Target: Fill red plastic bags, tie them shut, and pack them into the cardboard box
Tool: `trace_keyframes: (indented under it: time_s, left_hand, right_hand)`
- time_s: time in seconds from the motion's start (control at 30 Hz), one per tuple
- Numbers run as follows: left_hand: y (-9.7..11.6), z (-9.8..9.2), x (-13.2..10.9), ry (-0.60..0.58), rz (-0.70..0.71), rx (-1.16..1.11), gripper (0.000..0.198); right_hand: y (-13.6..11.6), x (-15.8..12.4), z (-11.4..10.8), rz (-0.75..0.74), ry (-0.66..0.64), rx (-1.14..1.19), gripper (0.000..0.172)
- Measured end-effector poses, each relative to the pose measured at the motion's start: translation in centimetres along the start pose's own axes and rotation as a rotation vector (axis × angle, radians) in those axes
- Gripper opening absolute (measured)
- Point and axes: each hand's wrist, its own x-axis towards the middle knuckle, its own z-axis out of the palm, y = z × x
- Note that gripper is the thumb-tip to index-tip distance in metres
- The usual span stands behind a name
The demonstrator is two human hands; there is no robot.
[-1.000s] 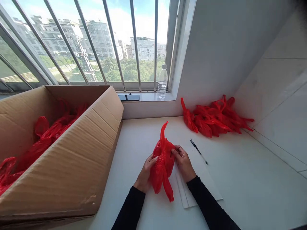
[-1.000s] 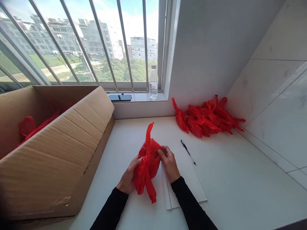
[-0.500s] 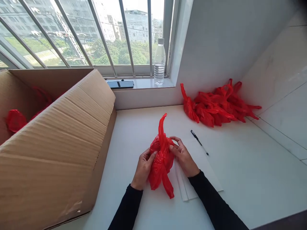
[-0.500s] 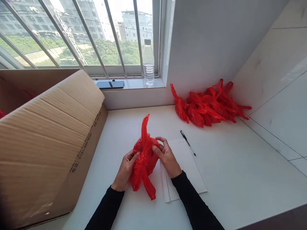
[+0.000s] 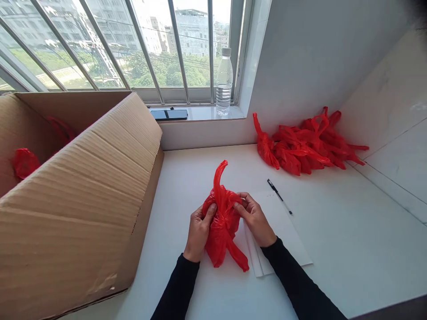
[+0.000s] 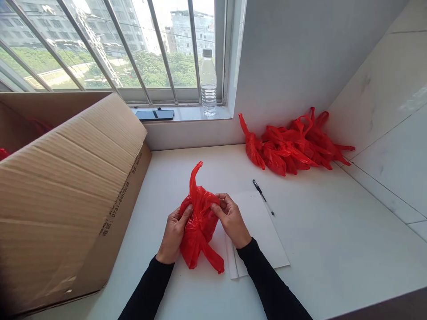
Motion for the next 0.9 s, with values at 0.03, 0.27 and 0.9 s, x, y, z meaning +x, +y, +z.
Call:
trace_keyframes:
  time_s: [0.03, 0.27, 0.9]
  left_hand:
    - [-0.09, -0.1, 0.08, 0.017, 0.007, -0.002, 0.029]
    - [0.46, -0.06, -0.24, -0.048, -0.032, -0.028, 0.031]
    - [0.53, 0.47, -0.63, -0.187, -0.208, -0.224, 0.024]
  right_hand:
    - [0.0, -0.03, 0.1, 0.012, -0.007, 0.0, 0.037]
    - [0.37, 0.08, 0.13, -0.021, 0.051, 0.017, 0.024]
    - [0.65, -0.01, -0.58, -0.005, 0.155, 0.161, 0.031]
